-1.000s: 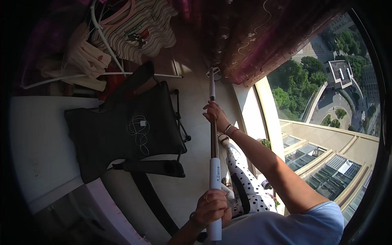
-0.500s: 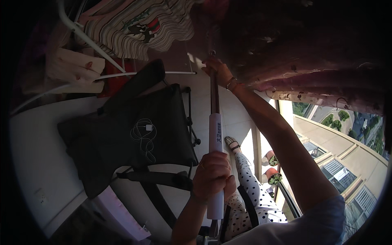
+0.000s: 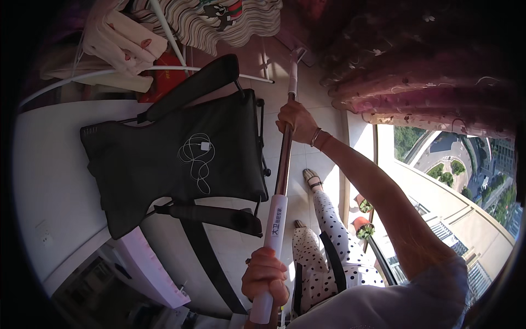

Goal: The person mops the tiled floor of a bedroom using a flat mop. They systematically clean the area near a large window, around a bed with pink bedding, and past a standing fan and clothes rack. The person moves the mop back and forth to cover the floor surface.

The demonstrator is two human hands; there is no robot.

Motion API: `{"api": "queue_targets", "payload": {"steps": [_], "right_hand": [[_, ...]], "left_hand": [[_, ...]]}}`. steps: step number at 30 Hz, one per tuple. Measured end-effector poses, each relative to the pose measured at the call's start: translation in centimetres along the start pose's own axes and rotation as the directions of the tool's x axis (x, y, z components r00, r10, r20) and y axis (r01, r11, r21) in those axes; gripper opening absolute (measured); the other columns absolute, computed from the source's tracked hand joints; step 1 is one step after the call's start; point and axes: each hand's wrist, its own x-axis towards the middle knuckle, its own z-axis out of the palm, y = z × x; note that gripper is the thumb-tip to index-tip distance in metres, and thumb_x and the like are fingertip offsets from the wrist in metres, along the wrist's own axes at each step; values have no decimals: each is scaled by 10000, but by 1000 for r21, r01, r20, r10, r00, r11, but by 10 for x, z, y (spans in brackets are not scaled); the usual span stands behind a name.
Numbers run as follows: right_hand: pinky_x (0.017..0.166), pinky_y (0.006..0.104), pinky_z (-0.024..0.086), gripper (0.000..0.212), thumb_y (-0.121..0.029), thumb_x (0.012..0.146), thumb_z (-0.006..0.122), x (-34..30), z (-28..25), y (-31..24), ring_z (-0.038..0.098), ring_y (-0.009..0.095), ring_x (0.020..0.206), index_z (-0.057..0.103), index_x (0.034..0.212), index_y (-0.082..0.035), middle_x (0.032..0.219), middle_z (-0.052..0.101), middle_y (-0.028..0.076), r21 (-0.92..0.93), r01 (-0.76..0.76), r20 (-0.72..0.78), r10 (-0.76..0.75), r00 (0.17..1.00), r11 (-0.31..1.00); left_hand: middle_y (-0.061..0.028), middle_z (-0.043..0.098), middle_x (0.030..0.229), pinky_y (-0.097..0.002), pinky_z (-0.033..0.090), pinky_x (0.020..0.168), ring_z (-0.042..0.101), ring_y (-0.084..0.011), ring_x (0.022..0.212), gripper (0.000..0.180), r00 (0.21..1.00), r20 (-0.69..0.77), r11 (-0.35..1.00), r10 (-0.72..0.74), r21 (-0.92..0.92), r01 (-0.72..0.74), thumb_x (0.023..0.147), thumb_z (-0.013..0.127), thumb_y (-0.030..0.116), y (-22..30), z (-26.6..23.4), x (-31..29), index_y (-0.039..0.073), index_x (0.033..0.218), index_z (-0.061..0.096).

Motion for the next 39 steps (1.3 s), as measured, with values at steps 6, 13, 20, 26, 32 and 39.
{"api": "queue_targets", "payload": {"steps": [6, 13, 20, 26, 32, 39], "right_hand": [[885, 362, 436, 97, -125, 639, 666, -99, 21, -133, 541, 238, 831, 572, 618, -142, 709, 549, 19, 2, -165, 103, 163, 981, 986], [881, 359, 418, 86, -143, 675, 657, -209, 58, -275, 532, 238, 828, 581, 635, -152, 718, 550, 23, 56, -156, 191, 143, 971, 986], [890, 343, 422, 54, -191, 693, 659, -288, 107, -366, 551, 218, 852, 620, 669, -162, 738, 587, 4, 93, -46, 357, 10, 934, 995], [858, 362, 455, 156, -285, 737, 643, -326, 107, -394, 615, 222, 861, 638, 683, -139, 761, 646, 13, 31, 71, 570, -76, 818, 997], [796, 393, 497, 252, -349, 741, 635, -397, 97, -454, 655, 297, 734, 634, 648, -115, 674, 642, 88, 137, 47, 688, -130, 714, 989], [653, 457, 531, 220, -292, 747, 620, -398, 51, -465, 647, 364, 717, 621, 657, -91, 660, 636, 129, 232, -76, 765, -133, 631, 970]], "left_hand": [[-32, 494, 624, -424, 441, 694, 509, -179, 591, 290, 981, -171, 995, -88, -69, 77, 942, 579, 255, 78, -73, -92, 119, 721, 450], [-39, 476, 652, -431, 413, 771, 477, -185, 613, 291, 946, -307, 994, -106, -36, 100, 966, 524, 214, 171, -123, -223, 112, 711, 428], [-57, 415, 660, -415, 410, 730, 431, -191, 662, 221, 807, -575, 984, -131, 23, 176, 949, 476, 162, 209, -167, -343, 83, 763, 387], [-41, 388, 647, -424, 418, 756, 419, -178, 661, 198, 762, -620, 972, -185, -3, 234, 950, 464, 124, 231, -186, -393, 99, 774, 377], [-16, 316, 631, -424, 404, 837, 401, -158, 686, 227, 593, -735, 923, -327, -116, 366, 942, 479, 83, 293, -211, -419, 136, 770, 340], [2, 355, 672, -398, 420, 702, 404, -169, 634, 186, 770, -622, 985, -140, -12, 170, 918, 520, 175, 312, -196, -403, 158, 797, 380]]}}
